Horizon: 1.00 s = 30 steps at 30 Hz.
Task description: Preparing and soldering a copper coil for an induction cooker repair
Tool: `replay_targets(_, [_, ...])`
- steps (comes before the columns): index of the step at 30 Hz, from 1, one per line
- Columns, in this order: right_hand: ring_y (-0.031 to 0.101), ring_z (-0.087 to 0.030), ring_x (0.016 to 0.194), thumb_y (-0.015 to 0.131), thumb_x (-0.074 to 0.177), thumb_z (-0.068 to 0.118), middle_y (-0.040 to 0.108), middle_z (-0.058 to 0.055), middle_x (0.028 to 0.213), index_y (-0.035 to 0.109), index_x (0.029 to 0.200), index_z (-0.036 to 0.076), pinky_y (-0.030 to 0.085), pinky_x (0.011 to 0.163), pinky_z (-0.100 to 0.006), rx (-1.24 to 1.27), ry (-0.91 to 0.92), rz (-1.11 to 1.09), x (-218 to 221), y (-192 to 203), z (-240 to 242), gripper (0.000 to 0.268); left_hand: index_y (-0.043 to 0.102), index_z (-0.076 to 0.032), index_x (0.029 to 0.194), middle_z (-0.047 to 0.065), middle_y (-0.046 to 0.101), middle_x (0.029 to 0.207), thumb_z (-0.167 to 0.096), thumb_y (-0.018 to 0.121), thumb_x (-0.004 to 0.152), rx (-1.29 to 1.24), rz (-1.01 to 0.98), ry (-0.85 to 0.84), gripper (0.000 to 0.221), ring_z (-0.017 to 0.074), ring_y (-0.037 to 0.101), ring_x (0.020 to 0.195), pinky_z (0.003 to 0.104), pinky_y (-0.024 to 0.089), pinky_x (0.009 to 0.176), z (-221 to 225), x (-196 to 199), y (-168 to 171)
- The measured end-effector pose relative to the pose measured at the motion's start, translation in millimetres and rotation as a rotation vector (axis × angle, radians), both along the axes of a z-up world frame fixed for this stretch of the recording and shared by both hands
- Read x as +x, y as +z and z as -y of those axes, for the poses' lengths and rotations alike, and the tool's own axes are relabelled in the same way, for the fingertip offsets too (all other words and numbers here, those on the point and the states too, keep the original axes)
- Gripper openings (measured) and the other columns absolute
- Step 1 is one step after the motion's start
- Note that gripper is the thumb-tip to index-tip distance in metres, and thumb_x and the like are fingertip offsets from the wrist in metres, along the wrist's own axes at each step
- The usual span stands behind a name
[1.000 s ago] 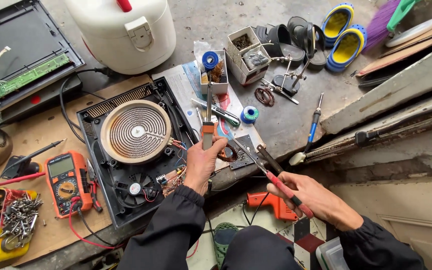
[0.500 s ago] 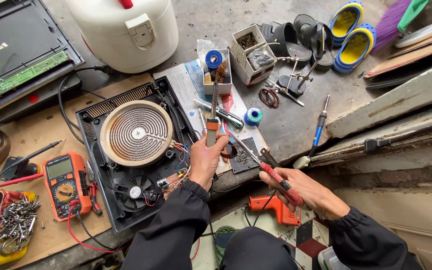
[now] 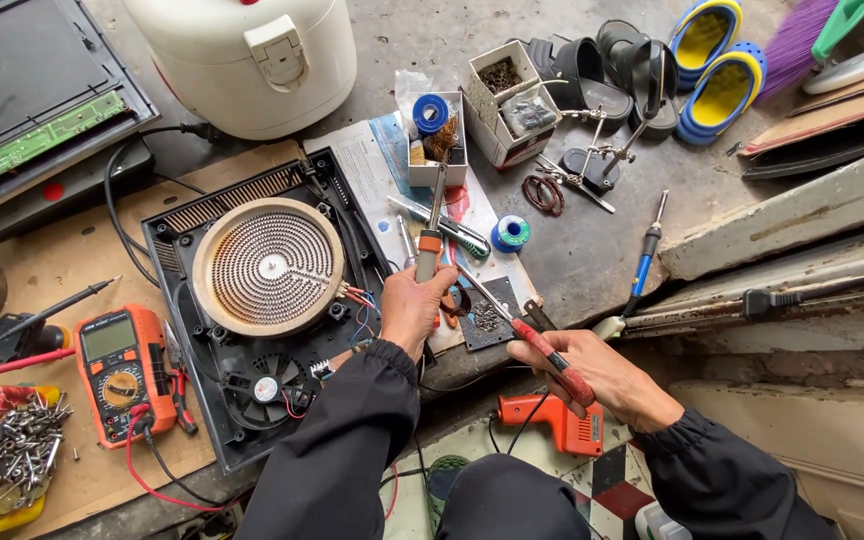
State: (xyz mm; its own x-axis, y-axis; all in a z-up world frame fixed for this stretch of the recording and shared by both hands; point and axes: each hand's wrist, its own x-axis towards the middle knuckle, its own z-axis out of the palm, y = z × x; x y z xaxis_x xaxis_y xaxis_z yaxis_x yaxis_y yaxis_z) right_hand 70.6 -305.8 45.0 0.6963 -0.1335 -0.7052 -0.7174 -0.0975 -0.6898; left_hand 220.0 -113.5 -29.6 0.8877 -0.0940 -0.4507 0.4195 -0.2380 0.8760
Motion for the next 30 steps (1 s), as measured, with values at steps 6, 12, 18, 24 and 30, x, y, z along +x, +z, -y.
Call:
replay_targets(6, [0.052,-0.026,0.025,0.088,0.092,0.044,0.052,-0.017,0.043,0.067,0.08,-0.003,0.032,0.034,-0.027,0.047,-0.032,-0.03,10,17,-9,0.052,0.082,-0.015,0.073,0.003,0.067,0.059,-0.037,0.093,0.068,0.026,-0.09,0.043,0.026,0.0179,0.059,0.055,0.03,0.049,0.054,9,18,-52])
replay_targets(12, [0.051,-0.024,0.025,0.089,0.09,0.053,0.051,-0.016,0.043,0.067,0.078,-0.001,0.029,0.034,-0.026,0.037,0.003,-0.033,18,-2,-5,0.059,0.077,-0.005,0.076,0.008,0.066,0.062,-0.022,0.089,0.074,0.018,-0.11,0.058,0.021,0.0195,0.063,0.047,0.032,0.052,0.054,5,29,-54])
replay_targets(18, [0.053,-0.025,0.025,0.088,0.091,0.052,0.053,-0.018,0.044,0.068,0.08,-0.002,0.031,0.034,-0.026,0.025,0.013,-0.032,8,16,-1,0.058,0.081,-0.01,0.077,0.005,0.073,0.066,-0.03,0.092,0.069,0.072,-0.099,0.057,0.025,0.0196,0.069,0.06,0.032,0.055,0.06,0,26,-62])
replay_targets(24, [0.058,-0.033,0.028,0.088,0.086,0.058,0.06,-0.024,0.048,0.073,0.089,-0.004,0.04,0.032,-0.033,-0.194,-0.235,0.034,-4,30,32,0.064,0.076,-0.002,0.097,0.007,0.068,0.076,-0.022,0.084,0.09,-0.216,-0.192,0.127,0.023,0.0091,0.054,0.065,0.018,0.037,0.044,-44,-25,48])
replay_targets(30, [0.082,-0.041,0.105,0.068,0.089,0.081,0.083,-0.017,0.074,0.083,0.097,0.011,0.061,0.096,-0.054,-0.859,0.059,-0.074,24,-69,91,0.072,0.077,-0.005,0.11,0.001,0.07,0.083,-0.025,0.086,0.097,-0.424,-0.302,0.205,0.025,0.0059,0.058,0.073,0.009,0.033,0.045,-80,-92,109])
